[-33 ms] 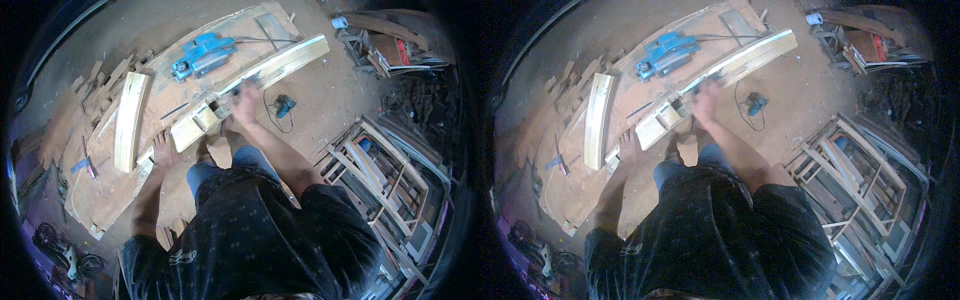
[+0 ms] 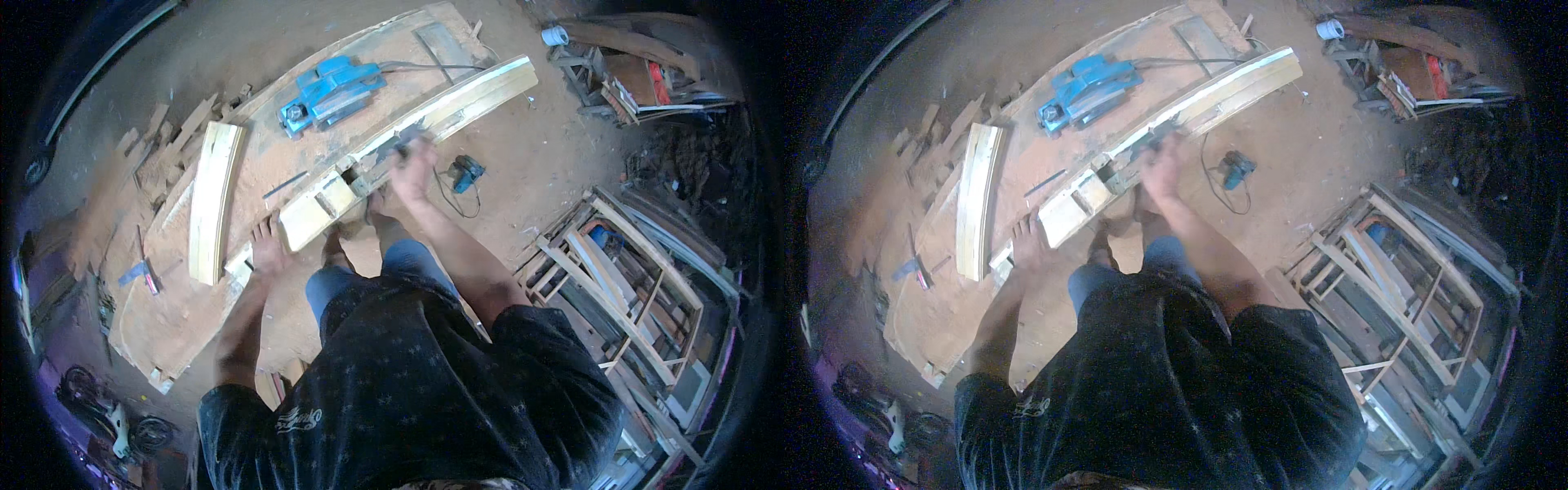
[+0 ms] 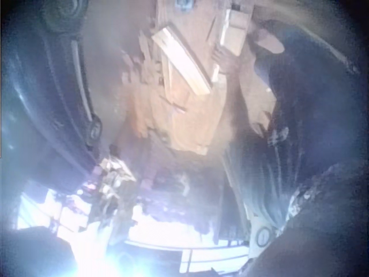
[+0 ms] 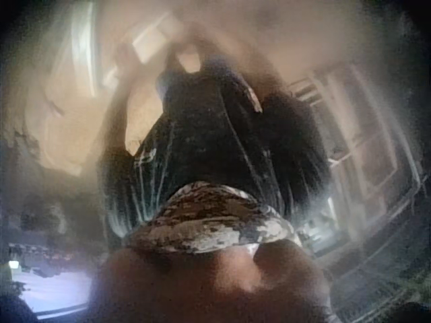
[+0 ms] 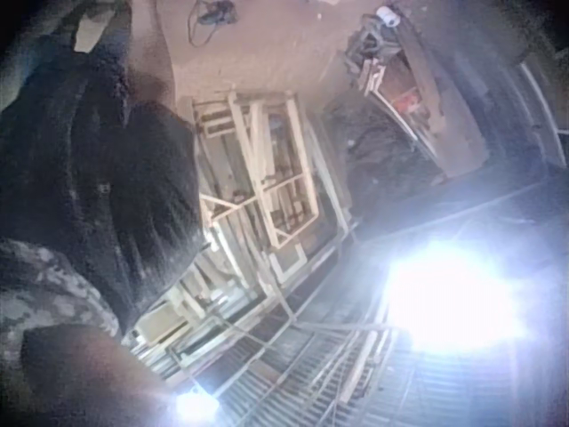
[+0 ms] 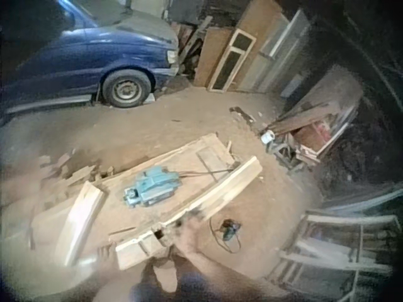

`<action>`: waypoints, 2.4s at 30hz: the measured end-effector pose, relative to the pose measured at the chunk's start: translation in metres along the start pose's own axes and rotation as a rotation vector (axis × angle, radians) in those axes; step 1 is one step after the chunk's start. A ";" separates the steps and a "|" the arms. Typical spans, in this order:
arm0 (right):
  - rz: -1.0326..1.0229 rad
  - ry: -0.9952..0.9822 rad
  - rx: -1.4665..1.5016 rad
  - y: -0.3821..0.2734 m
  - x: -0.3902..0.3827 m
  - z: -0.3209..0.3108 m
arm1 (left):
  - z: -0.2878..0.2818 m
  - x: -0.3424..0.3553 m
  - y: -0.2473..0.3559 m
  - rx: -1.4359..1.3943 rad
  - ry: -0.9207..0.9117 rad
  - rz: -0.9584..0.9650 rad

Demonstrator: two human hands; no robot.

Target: The person uses a circular saw to cut a long wooden plank into smaller pieces on a workbench. They measure and mark the wood with a tape measure and pencil before making cuts, then stack the resulting pieces.

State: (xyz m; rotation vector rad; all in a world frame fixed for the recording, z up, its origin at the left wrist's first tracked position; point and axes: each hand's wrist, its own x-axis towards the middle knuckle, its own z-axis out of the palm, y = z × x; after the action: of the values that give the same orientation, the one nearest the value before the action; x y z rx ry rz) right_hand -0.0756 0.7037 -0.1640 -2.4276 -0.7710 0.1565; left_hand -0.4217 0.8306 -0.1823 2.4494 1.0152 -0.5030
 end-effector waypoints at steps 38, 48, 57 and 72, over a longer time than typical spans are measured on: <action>0.597 0.072 1.777 0.423 0.336 -0.209 | -0.010 0.272 0.334 -0.069 0.405 -0.139; 0.994 -0.264 1.106 0.608 0.231 -0.030 | 0.008 0.270 0.302 -0.329 0.446 -0.010; 0.481 -0.758 -0.201 0.775 0.106 0.200 | -0.005 0.245 0.268 -0.424 0.527 -0.183; 0.729 -0.542 -0.114 0.892 0.044 0.014 | 0.003 0.278 0.313 -0.474 0.543 -0.113</action>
State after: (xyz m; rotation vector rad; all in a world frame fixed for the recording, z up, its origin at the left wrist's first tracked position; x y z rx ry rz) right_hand 0.3959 0.1435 -0.6746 -2.6939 -0.0537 1.1061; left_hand -0.0095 0.7892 -0.2389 2.1318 1.3048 0.3666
